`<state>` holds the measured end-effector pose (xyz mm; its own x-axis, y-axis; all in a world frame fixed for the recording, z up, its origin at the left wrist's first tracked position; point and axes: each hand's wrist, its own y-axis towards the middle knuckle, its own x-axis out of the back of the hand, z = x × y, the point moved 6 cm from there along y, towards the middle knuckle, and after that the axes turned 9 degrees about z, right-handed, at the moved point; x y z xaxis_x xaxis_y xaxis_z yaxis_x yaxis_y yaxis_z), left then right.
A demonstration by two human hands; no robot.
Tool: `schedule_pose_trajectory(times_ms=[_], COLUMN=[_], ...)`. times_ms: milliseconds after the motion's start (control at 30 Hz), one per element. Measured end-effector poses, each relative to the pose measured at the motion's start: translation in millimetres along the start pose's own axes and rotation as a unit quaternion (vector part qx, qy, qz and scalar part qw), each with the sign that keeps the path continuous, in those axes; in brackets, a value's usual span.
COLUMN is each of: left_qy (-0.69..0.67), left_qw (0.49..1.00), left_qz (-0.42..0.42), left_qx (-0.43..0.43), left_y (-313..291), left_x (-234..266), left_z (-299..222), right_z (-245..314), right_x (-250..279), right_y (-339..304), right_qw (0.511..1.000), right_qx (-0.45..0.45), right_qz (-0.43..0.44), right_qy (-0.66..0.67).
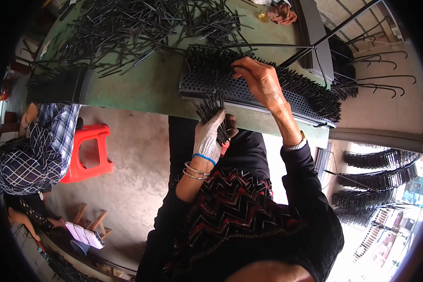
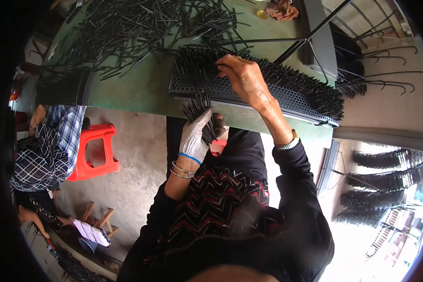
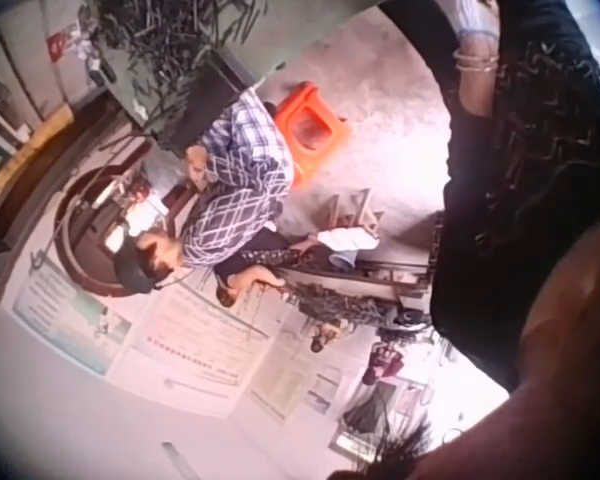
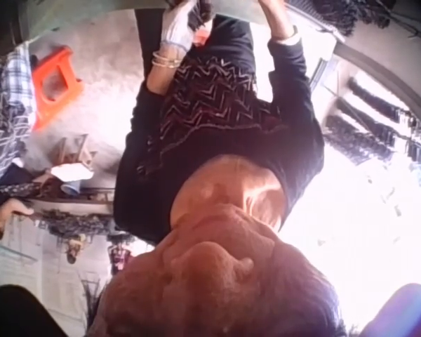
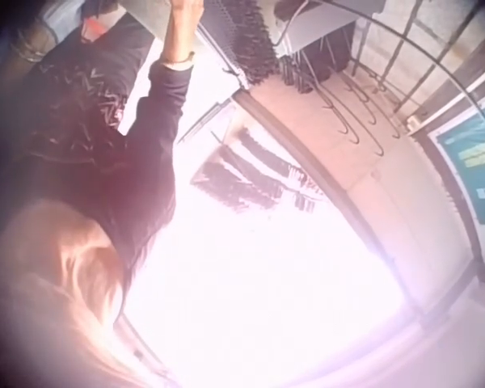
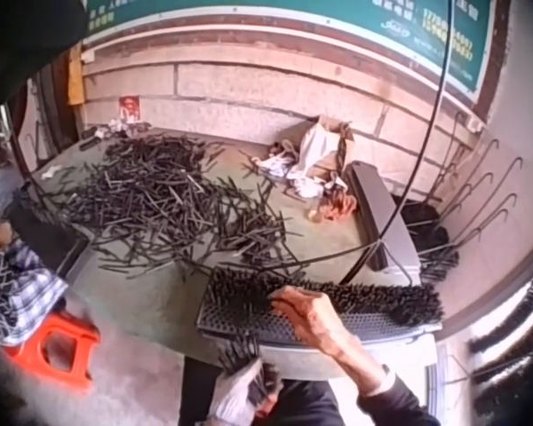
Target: Manually inserting thin black metal strips into a grid rack frame at an assembly station.
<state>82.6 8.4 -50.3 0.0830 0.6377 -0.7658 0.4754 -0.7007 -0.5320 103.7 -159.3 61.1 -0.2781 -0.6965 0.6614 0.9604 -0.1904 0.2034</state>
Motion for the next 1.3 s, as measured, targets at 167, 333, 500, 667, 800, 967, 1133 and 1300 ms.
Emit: schedule_pose_trajectory(times_ms=[167, 333, 500, 667, 800, 967, 1133, 1300], left_qy=[0.010, -0.002, 0.003, -0.002, -0.007, -0.003, -0.016, -0.013], left_qw=[1.000, 1.000, 1.000, 1.000, 0.999, 0.999, 0.999, 0.999], left_qz=[0.001, 0.012, 0.021, 0.026, 0.033, 0.033, 0.043, 0.046], left_qx=[-0.003, -0.008, -0.013, -0.015, -0.014, -0.018, -0.015, -0.015], left_y=[0, -4, -3, -3, -3, -6, -5, -6], left_x=[1, -2, -4, -2, -3, -3, -3, -5], left_z=[2, 3, 8, 9, 11, 9, 11, 8], right_z=[10, 8, 4, 7, 7, 10, -1, 11], right_x=[-9, -13, -15, -20, -20, -22, -21, -20], right_y=[-1, 3, -4, -9, -11, -11, -8, -14], right_qw=[0.975, 0.966, 0.961, 0.949, 0.934, 0.933, 0.928, 0.924], right_qx=[0.068, 0.067, 0.047, 0.040, 0.040, 0.037, 0.029, 0.038], right_qz=[-0.057, -0.074, -0.085, -0.120, -0.139, -0.156, -0.155, -0.156], right_qy=[-0.202, -0.238, -0.257, -0.290, -0.327, -0.322, -0.339, -0.346])
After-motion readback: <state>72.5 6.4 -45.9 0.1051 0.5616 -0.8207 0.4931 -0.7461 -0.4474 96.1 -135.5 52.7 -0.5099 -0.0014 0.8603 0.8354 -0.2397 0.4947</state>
